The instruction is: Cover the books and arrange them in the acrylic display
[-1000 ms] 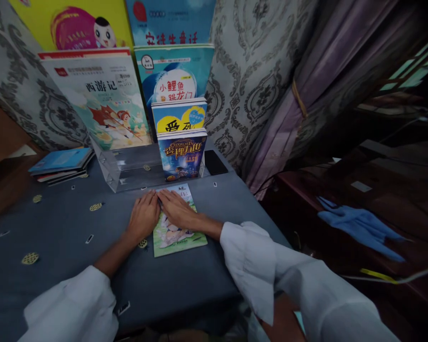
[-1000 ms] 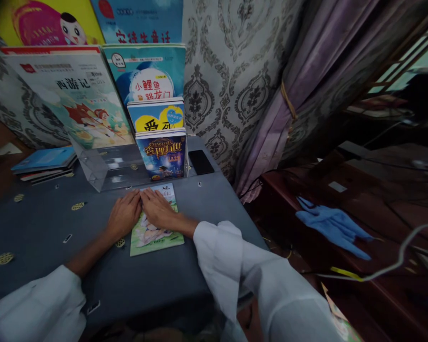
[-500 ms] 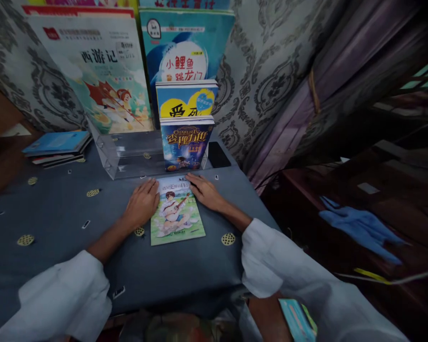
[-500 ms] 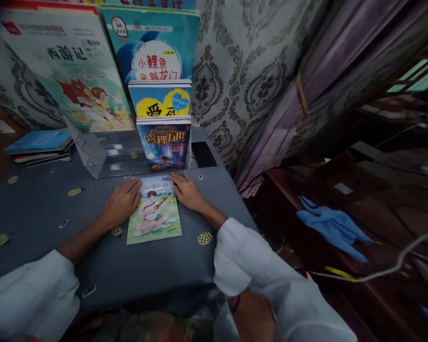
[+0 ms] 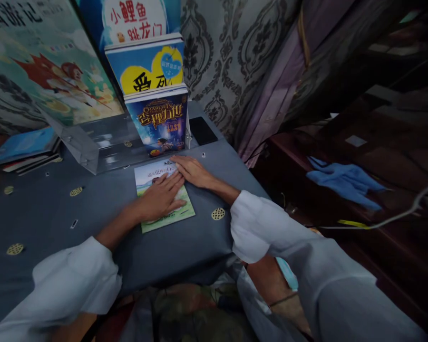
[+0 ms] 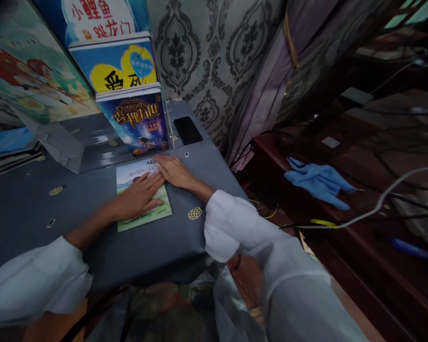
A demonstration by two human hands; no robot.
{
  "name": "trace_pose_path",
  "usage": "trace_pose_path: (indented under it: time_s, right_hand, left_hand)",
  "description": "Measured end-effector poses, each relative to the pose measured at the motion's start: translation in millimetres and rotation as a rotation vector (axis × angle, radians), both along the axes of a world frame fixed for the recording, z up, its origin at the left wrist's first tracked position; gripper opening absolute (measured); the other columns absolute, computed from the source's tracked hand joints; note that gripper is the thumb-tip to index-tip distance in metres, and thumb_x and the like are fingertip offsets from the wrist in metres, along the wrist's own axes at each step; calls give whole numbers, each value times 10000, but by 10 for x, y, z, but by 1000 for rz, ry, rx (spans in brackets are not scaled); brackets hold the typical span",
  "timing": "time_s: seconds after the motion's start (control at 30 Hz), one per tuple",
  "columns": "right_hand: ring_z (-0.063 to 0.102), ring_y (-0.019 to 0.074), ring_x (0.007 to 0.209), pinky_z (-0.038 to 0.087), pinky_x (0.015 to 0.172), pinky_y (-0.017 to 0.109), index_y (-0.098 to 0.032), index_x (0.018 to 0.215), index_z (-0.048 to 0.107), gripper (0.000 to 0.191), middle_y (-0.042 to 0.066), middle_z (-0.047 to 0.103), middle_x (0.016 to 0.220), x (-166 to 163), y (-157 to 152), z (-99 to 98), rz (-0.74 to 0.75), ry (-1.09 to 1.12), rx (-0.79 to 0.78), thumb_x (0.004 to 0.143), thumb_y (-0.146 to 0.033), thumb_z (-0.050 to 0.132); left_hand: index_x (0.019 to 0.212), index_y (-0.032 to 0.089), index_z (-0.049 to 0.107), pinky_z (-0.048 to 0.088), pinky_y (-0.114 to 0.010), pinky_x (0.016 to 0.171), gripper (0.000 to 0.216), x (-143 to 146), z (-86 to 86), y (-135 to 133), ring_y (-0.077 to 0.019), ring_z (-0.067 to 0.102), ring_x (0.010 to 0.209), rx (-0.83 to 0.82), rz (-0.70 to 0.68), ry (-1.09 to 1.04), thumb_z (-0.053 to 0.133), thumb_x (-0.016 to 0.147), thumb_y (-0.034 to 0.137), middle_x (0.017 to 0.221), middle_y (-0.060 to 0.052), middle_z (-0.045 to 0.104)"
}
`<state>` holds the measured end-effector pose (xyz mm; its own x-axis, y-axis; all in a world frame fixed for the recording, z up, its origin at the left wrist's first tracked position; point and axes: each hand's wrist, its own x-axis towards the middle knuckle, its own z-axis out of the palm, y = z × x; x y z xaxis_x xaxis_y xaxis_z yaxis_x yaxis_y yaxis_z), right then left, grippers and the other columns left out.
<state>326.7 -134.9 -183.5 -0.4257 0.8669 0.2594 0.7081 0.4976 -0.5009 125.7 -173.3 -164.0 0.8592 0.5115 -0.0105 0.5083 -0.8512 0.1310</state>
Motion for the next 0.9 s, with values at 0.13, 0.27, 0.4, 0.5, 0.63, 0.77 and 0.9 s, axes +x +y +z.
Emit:
trace_pose_path:
  time_s: [0.13, 0.27, 0.4, 0.5, 0.63, 0.77, 0.9]
  right_hand:
    - [478, 205, 1425, 329, 1204, 386, -112, 1416, 561, 444, 124, 580, 1475, -4, 13, -7, 1, -8, -6, 1059, -265, 346]
    - [475, 222, 1428, 336, 1195, 449, -169, 1420, 558, 421, 104, 551, 1506, -7, -8, -21, -13, -47, 20, 1051, -297, 400]
    - [446, 242, 1447, 304, 1206, 493, -162, 1437, 535, 438, 127, 513, 1535, -34, -71, -16, -34, -90, 33, 1037, -304, 426]
    - [423, 263, 1462, 284, 1211, 525, -152, 1458, 510, 461, 148, 478, 1557, -79, -141, -7, -60, -121, 38, 1027, -285, 414]
    - [380, 295, 1484, 268, 1214, 545, -120, 1478, 485, 492, 185, 441, 1575, -137, -299, -2, -90, -162, 21, 1026, -297, 403]
    - [357, 306, 1495, 268, 1212, 557, -151, 1493, 469, 501, 174, 448, 1573, -148, -591, -8, -87, -207, 28, 1033, -337, 393]
    - [326, 333, 1506, 282, 1206, 569, -152, 1509, 444, 535, 196, 420, 1585, -132, -932, 10, -61, -241, 36, 1032, -390, 402]
  left_hand:
    - [1578, 154, 273, 104, -461, 1274, 723, 80, 67, -326, -243, 179, 1563, -68, -129, 4, 303, 1024, 617, 1649, -146, 299]
    - [1595, 249, 241, 128, -433, 1282, 659, 65, 117, -574, -203, 205, 1555, -113, -204, -24, 363, 1032, 569, 1657, -77, 298]
    - [1589, 267, 260, 135, -426, 1288, 603, 52, 118, -654, -181, 245, 1543, -92, -208, -71, 356, 1049, 518, 1637, -53, 348]
    - [1563, 265, 330, 197, -423, 1279, 560, 27, 118, -656, -182, 312, 1520, -85, -196, -147, 358, 1053, 494, 1611, -53, 401]
    - [1438, 223, 515, 407, -421, 1175, 447, -51, 128, -635, -206, 537, 1366, -78, -45, -313, 339, 1066, 399, 1434, -88, 612]
    - [1342, 174, 574, 471, -446, 1107, 395, -212, 73, -551, -240, 608, 1247, -3, 220, -416, 348, 1052, 318, 1296, -127, 671]
    - [1428, 143, 457, 393, -558, 1144, 479, -454, -80, -433, -345, 447, 1412, 99, 555, -378, 428, 1012, 377, 1505, -214, 473]
